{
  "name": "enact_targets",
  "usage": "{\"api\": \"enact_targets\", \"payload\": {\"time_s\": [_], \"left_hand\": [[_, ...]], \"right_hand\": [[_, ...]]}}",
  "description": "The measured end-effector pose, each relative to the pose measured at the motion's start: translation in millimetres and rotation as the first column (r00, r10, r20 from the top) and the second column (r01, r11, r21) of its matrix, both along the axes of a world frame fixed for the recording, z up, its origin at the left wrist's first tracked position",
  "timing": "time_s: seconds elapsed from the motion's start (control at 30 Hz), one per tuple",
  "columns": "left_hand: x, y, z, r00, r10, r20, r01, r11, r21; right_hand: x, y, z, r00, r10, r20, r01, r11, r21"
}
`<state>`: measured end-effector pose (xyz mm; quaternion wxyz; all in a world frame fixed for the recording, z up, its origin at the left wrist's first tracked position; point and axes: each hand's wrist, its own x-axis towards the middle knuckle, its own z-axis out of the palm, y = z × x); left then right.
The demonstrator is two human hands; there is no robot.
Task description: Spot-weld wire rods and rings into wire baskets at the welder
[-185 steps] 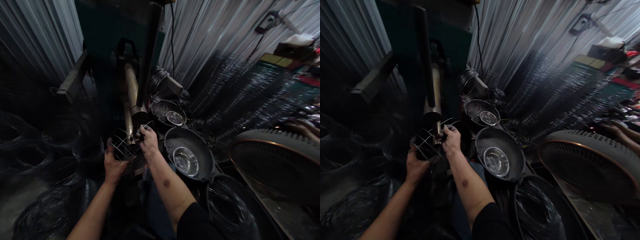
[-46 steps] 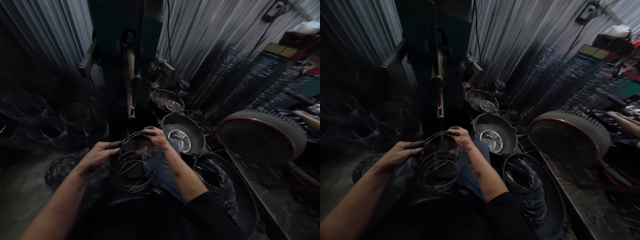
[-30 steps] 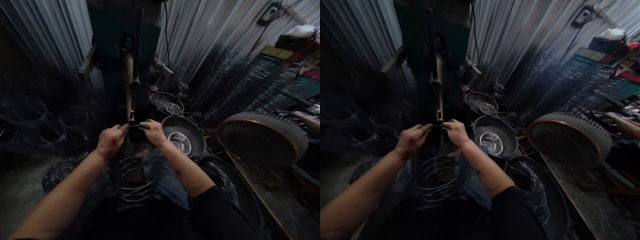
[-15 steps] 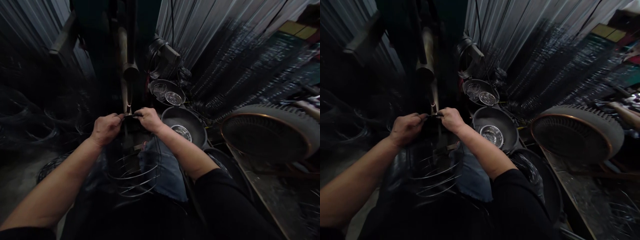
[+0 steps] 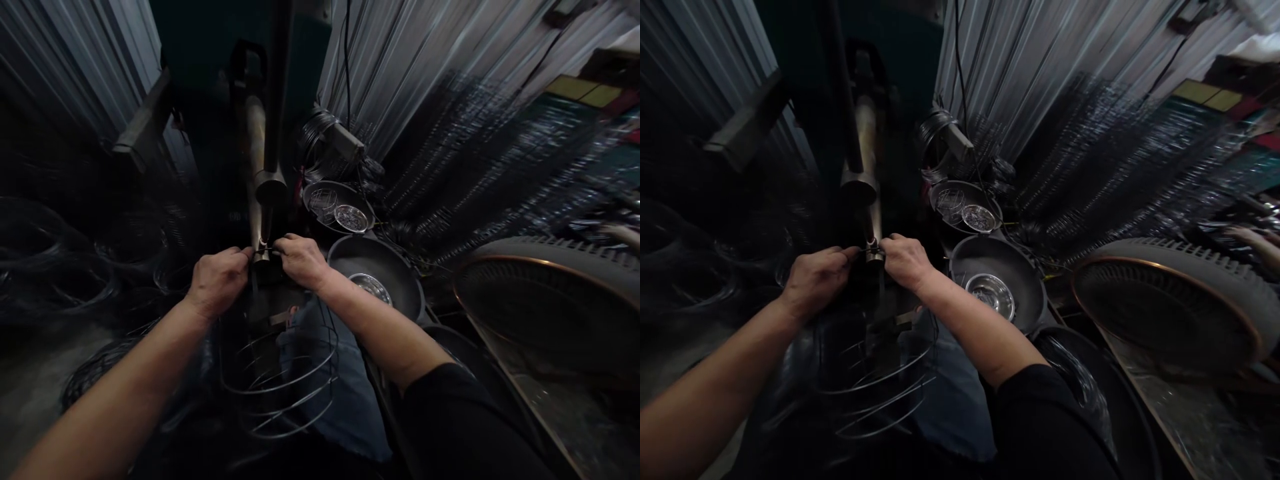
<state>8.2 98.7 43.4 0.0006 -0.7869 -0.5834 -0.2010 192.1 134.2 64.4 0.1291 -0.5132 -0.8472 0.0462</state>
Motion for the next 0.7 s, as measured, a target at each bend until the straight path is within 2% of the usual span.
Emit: {"api": "enact_targets", "payload": {"time_s": [0.17,0.47,0.7], "left_hand": [[1.7,7.4,5.8,0.999,0.008,0.042,-0.007,1.000,-0.014],[2.0,11.3,5.6,1.000,0.012,0.023,-0.012,0.999,-0.032],[2.1,11.3,7.4,0.998,0.002,0.068,0.000,0.999,-0.032]], "right_hand": [[-1.3,9.4,6.4,1.000,0.018,-0.008,-0.018,1.000,-0.003],[-1.5,13.5,6.7,1.000,0.009,-0.006,-0.009,0.999,-0.034],[-1.1,13.1,3.2,0.999,-0.002,-0.035,0.001,1.000,-0.026]]}}
